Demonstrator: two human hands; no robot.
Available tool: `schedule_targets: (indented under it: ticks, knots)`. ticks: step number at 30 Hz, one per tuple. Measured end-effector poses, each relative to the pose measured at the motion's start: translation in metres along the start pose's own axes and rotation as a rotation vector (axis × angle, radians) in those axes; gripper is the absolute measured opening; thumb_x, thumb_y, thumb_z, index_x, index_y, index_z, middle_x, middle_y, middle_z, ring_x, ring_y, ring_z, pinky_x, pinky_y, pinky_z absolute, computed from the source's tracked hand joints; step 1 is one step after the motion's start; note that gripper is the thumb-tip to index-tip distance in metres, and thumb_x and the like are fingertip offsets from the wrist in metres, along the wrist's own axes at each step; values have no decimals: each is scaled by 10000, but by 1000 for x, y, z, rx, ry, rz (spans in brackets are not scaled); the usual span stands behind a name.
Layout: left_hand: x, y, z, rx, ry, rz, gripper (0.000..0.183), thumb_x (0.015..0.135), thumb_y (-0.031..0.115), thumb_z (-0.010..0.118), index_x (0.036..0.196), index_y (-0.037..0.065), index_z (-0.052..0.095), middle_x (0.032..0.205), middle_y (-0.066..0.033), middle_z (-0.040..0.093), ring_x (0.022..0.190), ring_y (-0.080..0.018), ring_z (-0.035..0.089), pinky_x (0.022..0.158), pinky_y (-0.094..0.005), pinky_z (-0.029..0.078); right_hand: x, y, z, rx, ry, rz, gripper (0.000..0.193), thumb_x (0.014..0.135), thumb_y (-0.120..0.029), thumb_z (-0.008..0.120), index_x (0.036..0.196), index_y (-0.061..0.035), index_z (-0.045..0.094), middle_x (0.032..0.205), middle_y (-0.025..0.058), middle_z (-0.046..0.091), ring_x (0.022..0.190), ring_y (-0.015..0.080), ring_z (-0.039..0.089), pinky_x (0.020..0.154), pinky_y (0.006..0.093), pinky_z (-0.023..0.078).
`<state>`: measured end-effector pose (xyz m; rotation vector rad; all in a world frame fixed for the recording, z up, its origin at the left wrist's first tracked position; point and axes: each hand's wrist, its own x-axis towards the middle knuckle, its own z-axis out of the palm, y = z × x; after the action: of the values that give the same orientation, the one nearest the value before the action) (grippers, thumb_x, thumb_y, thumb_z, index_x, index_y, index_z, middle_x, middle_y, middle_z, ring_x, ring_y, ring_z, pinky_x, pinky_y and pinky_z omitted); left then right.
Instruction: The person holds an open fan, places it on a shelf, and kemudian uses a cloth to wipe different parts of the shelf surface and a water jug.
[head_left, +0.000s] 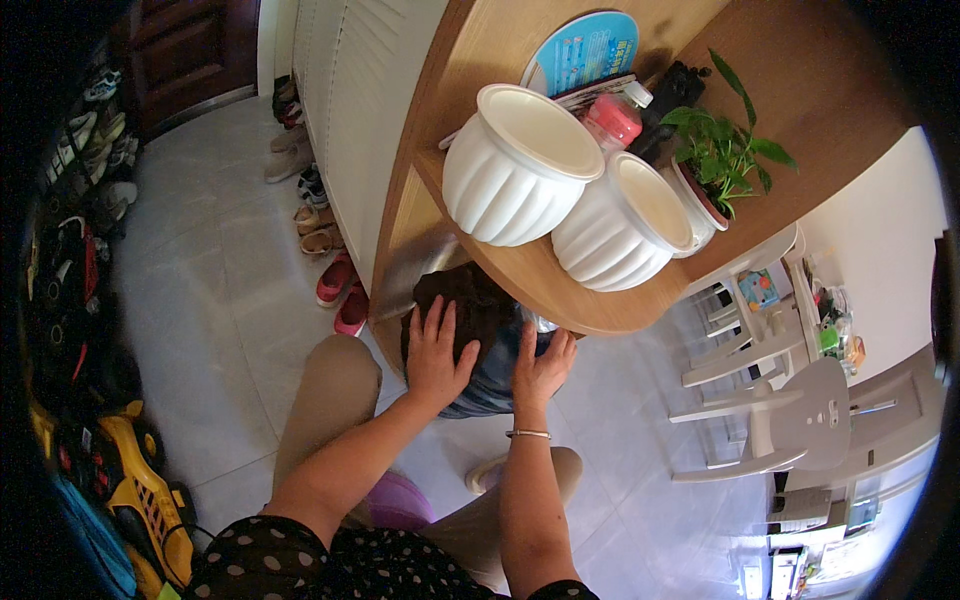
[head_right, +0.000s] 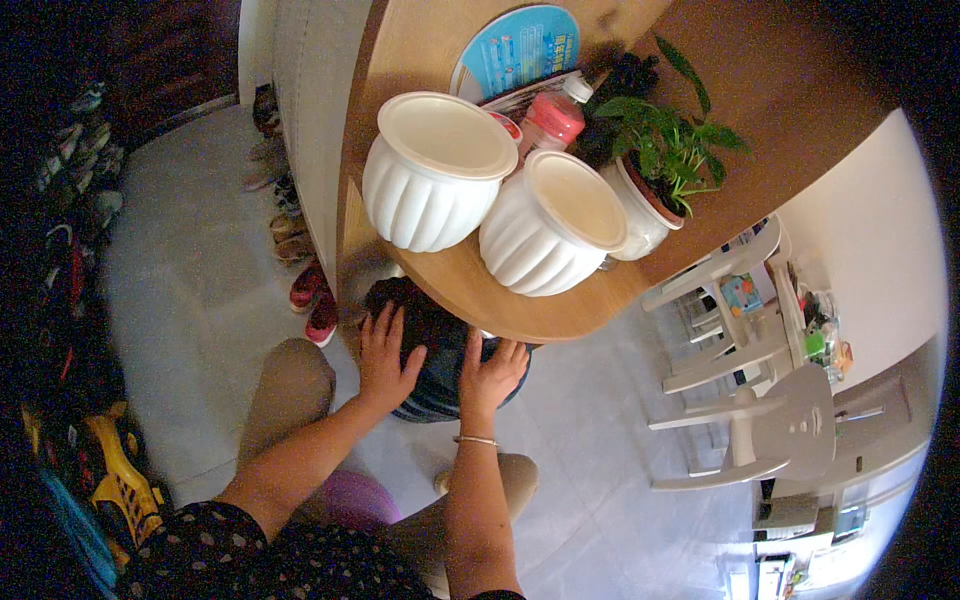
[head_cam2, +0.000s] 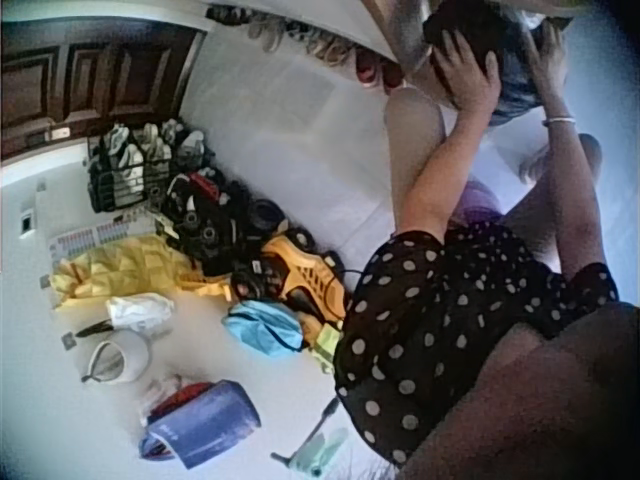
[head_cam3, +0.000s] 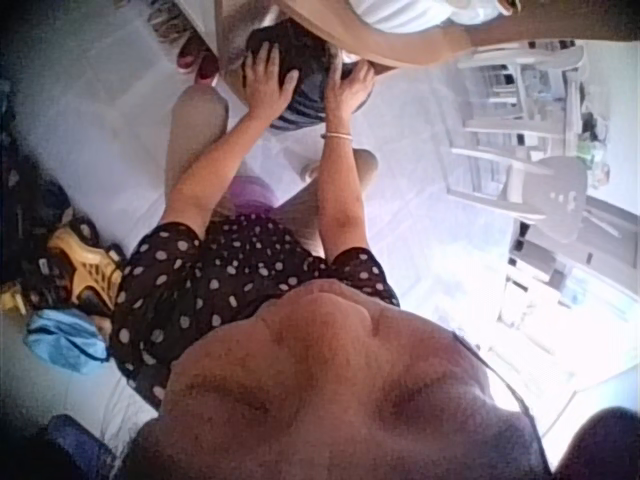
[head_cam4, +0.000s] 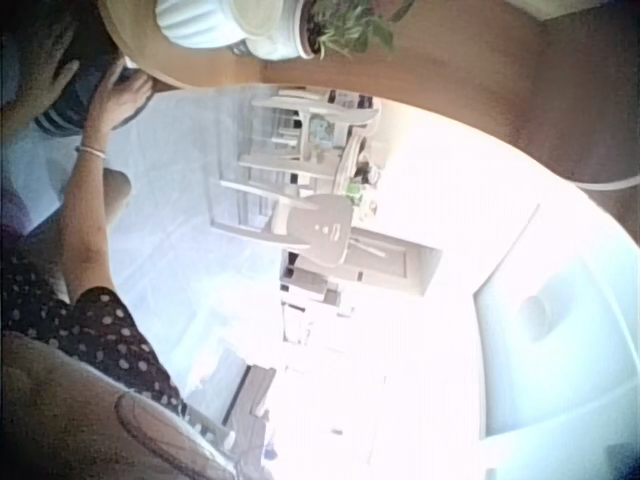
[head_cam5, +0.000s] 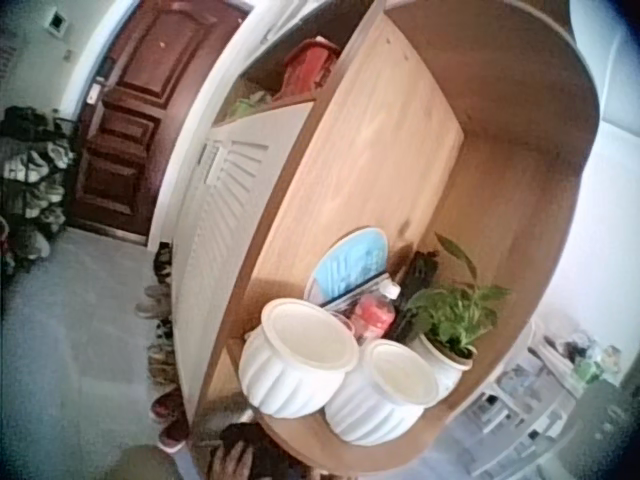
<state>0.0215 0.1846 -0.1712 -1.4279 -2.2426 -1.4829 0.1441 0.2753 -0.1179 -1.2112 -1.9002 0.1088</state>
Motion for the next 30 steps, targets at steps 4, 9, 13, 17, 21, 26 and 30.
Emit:
schedule_targets:
  ticks: [4, 9, 13, 17, 21, 26, 30]
  knots:
    - [-6, 7, -10, 16, -47, 84, 654, 888, 360, 621, 1407, 6, 439, 1502, -228, 337, 1329, -566, 287, 1087, -618, 277, -1, 0, 2, -6, 43, -39, 536, 919, -360, 655, 1213, 74, 543, 1134, 262, 577, 1030, 443, 529, 901, 495, 432]
    - [-13, 19, -16, 24, -136, 174, 657, 857, 319, 653, 1398, 5, 453, 1539, -192, 306, 1380, -543, 226, 1105, -657, 206, -2, 3, 4, 0, 101, -59, 494, 874, -331, 702, 1181, 34, 577, 1075, 242, 608, 968, 447, 541, 870, 503, 436]
    - [-16, 24, -18, 24, -153, 191, 650, 848, 319, 655, 1389, 13, 466, 1540, -175, 304, 1399, -538, 187, 1099, -681, 182, -2, 4, 6, -14, 108, -73, 494, 871, -333, 706, 1171, 39, 578, 1060, 242, 608, 964, 445, 542, 871, 503, 437]
    - [-21, 34, -19, 3, -186, 215, 605, 859, 320, 635, 1370, 26, 501, 1513, -158, 340, 1415, -512, 187, 1091, -689, 188, -2, 6, 5, -26, 92, -76, 485, 874, -322, 703, 1162, 47, 576, 1055, 243, 605, 962, 443, 541, 870, 501, 437]
    - [-26, 41, -17, 6, -230, 263, 611, 842, 299, 648, 1372, 32, 503, 1511, -152, 346, 1434, -473, 186, 1101, -684, 177, -2, 7, 4, -7, 103, -96, 470, 876, -310, 702, 1153, 47, 577, 1061, 240, 602, 961, 435, 541, 868, 494, 437]
    - [-26, 45, -16, 19, -236, 253, 617, 825, 290, 655, 1363, 29, 506, 1505, -148, 358, 1430, -470, 196, 1104, -675, 172, -1, 3, 2, 7, 69, -61, 481, 876, -291, 703, 1190, 46, 565, 1065, 244, 599, 963, 438, 537, 876, 492, 433]
    - [-27, 48, -12, 9, -220, 221, 621, 814, 288, 656, 1362, 36, 508, 1498, -144, 370, 1429, -465, 203, 1103, -668, 178, -2, 8, 4, 9, 99, -97, 496, 879, -292, 703, 1214, 45, 560, 1068, 249, 599, 967, 444, 535, 885, 492, 431]
